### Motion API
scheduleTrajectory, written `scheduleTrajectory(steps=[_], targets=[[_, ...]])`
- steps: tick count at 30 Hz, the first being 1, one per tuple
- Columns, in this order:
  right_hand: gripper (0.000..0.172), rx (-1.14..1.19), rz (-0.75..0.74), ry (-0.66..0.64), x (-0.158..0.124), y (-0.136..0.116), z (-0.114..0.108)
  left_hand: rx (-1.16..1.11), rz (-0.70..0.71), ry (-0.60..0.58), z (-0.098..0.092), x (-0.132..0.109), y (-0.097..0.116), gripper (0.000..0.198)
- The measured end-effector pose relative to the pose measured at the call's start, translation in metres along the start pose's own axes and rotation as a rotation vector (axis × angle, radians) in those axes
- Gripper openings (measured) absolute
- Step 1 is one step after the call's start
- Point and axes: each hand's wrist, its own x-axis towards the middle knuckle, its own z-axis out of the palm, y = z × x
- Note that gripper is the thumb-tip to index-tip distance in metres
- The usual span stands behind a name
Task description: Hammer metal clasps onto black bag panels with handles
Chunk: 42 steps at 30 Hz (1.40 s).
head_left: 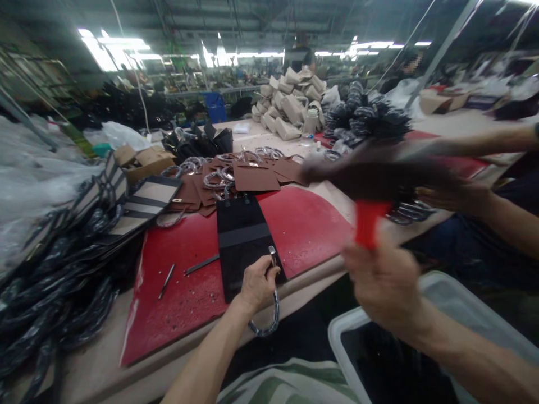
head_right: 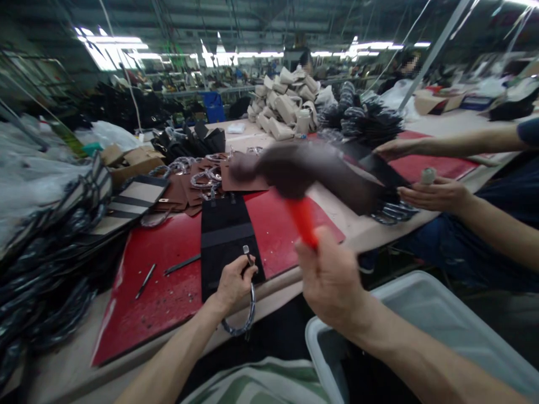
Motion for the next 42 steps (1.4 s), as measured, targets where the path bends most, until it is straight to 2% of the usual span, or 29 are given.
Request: scheduleTrajectory(steps=[2,3,4,5,6,8,9,10,11,14,16,19,22,25,26,29,32,35,38,40,42], targets=[[0.025,-0.158,-0.033,-0.348,-0.007,0.011,0.007,0.017,-0.01,-0.009,0.0,0.0,0.0,0.009],[0.023,-0.22,-0.029,-0.467,-0.007,0.015,0.007,0.022,-0.014,-0.014,0.0,0.0,0.0,0.009],[0.023,-0.253,-0.014,-0.504,-0.005,0.015,0.004,0.022,-0.014,-0.016,0.001,0.0,-0.001,0.009],[0.024,-0.255,0.002,-0.454,0.0,0.013,0.001,0.019,-0.01,-0.016,0.001,0.0,-0.001,0.01],[0.025,-0.226,0.016,-0.332,0.005,0.009,-0.003,0.013,-0.003,-0.012,0.001,0.0,-0.002,0.011],[0.028,-0.123,0.059,0.01,0.01,0.001,-0.007,0.002,0.014,-0.004,0.001,0.001,-0.002,0.013],[0.029,-0.078,0.067,0.109,0.009,-0.002,-0.005,0.0,0.019,-0.002,0.001,0.001,-0.002,0.013],[0.03,-0.063,0.068,0.121,0.006,-0.001,-0.001,0.002,0.02,-0.004,0.001,0.001,-0.002,0.013],[0.03,-0.086,0.068,0.03,0.0,0.001,0.004,0.006,0.018,-0.009,0.001,0.001,-0.002,0.012],[0.027,-0.294,0.102,-0.494,-0.018,0.021,0.016,0.026,0.021,-0.025,0.0,0.001,-0.002,0.012],[0.022,-0.348,0.175,-0.644,-0.021,0.037,0.02,0.03,0.029,-0.025,0.0,0.001,-0.001,0.012],[0.03,-0.196,0.278,-0.663,-0.013,0.063,0.03,0.029,0.01,-0.02,0.001,0.0,0.0,0.01],[0.035,-0.168,0.412,-0.698,-0.002,0.088,0.059,0.036,-0.008,-0.028,0.001,0.0,0.0,0.008],[0.023,-0.261,0.454,-0.661,0.0,0.102,0.094,0.032,-0.008,-0.035,0.001,0.0,-0.001,0.008],[0.018,-0.286,0.435,-0.624,-0.002,0.103,0.102,0.027,-0.009,-0.036,0.001,0.0,-0.001,0.008],[0.018,-0.387,0.319,-0.479,-0.018,0.09,0.115,0.013,-0.014,-0.037,0.002,0.0,-0.002,0.008],[0.02,-0.376,0.29,-0.443,-0.046,0.066,0.119,0.002,-0.023,-0.038,0.002,0.0,-0.001,0.007],[0.02,-0.139,0.423,-0.517,-0.079,0.042,0.132,-0.02,-0.049,-0.042,0.003,0.001,0.0,0.009],[0.019,0.453,0.745,-0.566,-0.102,0.025,0.158,-0.046,-0.124,-0.032,0.001,0.004,0.001,0.012],[0.017,0.828,0.935,-0.531,-0.11,0.017,0.176,-0.09,-0.206,0.003,-0.002,0.008,0.001,0.015],[0.015,0.984,1.024,-0.462,-0.111,0.01,0.191,-0.155,-0.299,0.044,-0.008,0.013,0.0,0.019]])
